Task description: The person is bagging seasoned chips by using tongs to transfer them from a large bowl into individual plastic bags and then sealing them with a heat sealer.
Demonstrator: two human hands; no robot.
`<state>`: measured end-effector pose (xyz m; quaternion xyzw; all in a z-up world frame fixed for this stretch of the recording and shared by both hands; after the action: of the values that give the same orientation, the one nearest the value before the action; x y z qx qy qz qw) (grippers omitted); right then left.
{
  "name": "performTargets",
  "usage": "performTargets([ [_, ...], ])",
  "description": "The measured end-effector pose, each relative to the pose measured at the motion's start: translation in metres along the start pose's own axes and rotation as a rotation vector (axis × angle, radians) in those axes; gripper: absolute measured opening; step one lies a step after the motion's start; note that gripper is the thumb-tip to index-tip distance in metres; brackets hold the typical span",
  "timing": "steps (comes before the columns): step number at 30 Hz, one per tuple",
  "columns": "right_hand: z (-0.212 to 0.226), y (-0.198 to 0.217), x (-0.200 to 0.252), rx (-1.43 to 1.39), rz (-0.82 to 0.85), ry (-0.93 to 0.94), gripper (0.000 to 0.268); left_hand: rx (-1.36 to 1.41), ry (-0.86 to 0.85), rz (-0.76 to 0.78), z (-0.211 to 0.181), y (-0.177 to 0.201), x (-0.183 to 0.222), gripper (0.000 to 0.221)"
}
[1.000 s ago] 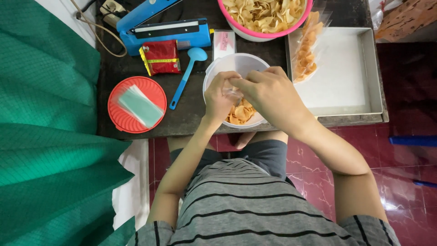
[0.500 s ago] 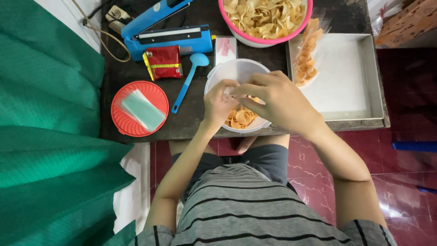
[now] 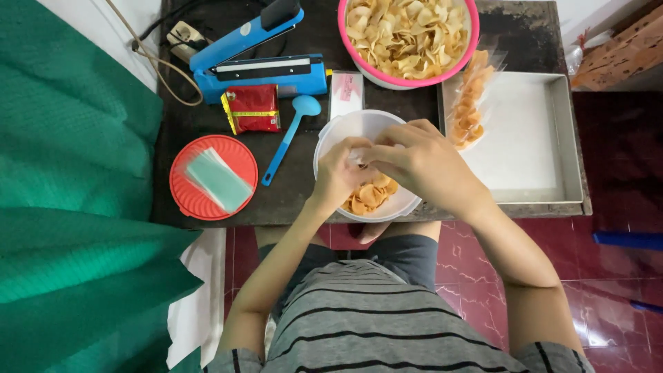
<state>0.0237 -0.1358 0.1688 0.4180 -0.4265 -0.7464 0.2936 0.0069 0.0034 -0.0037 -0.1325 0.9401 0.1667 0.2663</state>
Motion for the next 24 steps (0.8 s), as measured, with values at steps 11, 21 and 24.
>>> performTargets([
  [11,-0.015,-0.007,0.009,-0.046,-0.067,0.013,0.011,0.21,-0.2,0.18,-0.036,0.031,-0.018,0.037],
  [21,-0.024,-0.005,0.01,-0.223,-0.047,0.206,0.004,0.332,-0.219,0.236,-0.036,0.046,-0.023,0.031],
  [24,-0.022,-0.006,0.01,-0.262,-0.053,0.207,0.007,0.254,-0.226,0.315,-0.039,0.05,-0.027,0.025],
])
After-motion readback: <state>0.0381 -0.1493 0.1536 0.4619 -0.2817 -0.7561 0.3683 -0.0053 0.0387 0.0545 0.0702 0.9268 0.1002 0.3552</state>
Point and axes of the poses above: each hand's wrist, its own x-axis away from the middle knuckle, its own y-axis out of the back of the hand, z = x × y, the point moved 1 cm from there along -x, towards the middle knuckle, and after that the axes turned 5 degrees about -x, right-handed, at the moved point
